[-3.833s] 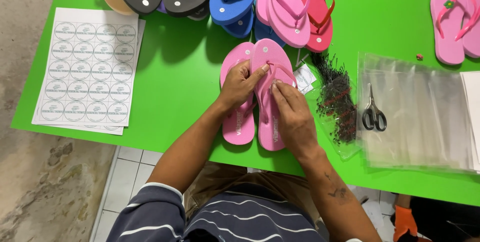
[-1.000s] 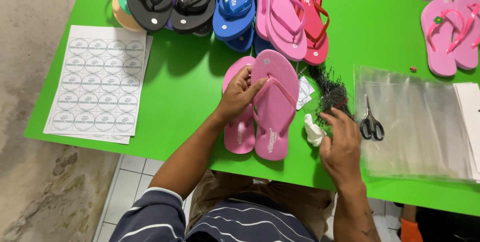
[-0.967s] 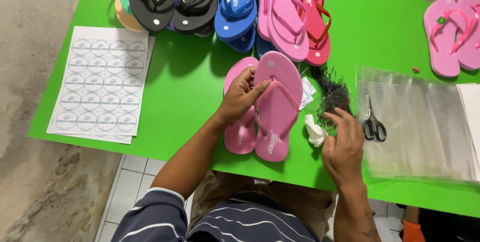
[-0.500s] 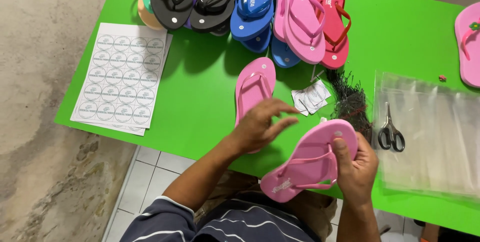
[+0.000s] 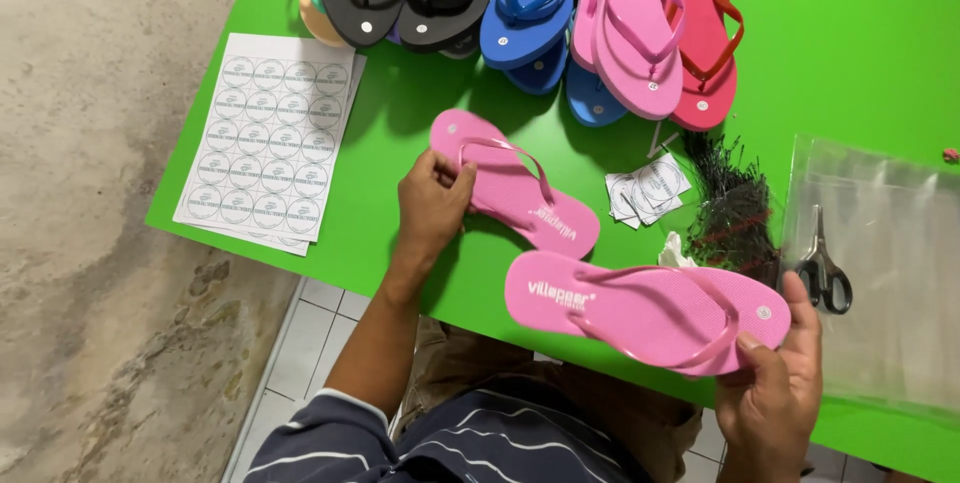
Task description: The person cleans a pair of red flip-flops with a white cloth, wiping the straps and soles. They then clean a pair of pink flip-flops in the same manner. Finally, they use scissors to trim excess material from the straps of the pink flip-flops.
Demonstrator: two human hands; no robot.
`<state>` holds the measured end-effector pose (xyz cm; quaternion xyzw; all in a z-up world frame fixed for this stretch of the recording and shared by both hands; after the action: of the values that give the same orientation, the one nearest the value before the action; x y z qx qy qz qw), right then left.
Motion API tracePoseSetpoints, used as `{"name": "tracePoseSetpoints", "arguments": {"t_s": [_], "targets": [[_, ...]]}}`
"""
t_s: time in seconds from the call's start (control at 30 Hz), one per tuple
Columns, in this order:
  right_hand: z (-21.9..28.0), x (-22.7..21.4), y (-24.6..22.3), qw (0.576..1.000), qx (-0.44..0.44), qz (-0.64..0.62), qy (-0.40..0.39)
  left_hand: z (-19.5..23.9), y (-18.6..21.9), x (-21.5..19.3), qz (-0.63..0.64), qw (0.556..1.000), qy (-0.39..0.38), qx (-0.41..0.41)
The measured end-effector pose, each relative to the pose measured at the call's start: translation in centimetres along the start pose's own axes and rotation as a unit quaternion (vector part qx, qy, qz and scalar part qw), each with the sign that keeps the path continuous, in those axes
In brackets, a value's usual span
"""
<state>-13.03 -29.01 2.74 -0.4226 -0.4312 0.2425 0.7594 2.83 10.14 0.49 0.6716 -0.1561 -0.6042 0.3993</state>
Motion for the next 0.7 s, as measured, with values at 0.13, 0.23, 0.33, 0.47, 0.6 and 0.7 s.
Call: {"name": "tracePoseSetpoints", "arguments": {"t_s": [0.13,0.23,0.33,0.47,0.6,0.7], "targets": [[0.3,1.5,0.0,1.000,-0.004,0.010,-0.001,4.7,-2.2,-1.6,0.077,0.990,-0.069,-0.099],[-0.2,2.3,-0.2,0.999,-0.030,0.020,0.001,5.6,-4.6,-2.9,0.102,0.992,0.020,-0.070],[-1.2,4.2,-0.9,0.995,-0.073,0.044,-0.041,5.1,-4.8,-5.7,0.023,0.990,0.137,-0.005],[-2.7,7.1,-1.7,0.988,-0.121,0.068,-0.066,3.6,-5.2,-6.8,-0.113,0.976,0.182,0.029],[-2.6,11.4,-2.2,0.957,-0.181,0.178,-0.141,3.1,-5.7,-6.1,-0.175,0.965,0.191,0.036],[-2.7,12.6,-1.1,0.931,-0.227,0.230,-0.168,3.2,-5.7,-5.8,-0.177,0.969,0.173,0.019]]}}
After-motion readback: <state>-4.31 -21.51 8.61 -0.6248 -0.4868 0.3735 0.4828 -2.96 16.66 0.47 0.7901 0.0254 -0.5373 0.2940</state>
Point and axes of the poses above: each hand's wrist, its own z-axis away from the middle knuckle, its own x-axis out of the palm, y = z × x, the point moved 7 cm from there along -z, towards the middle knuckle, and after that the axes turned 14 degrees about -z, right-handed, at the moved point
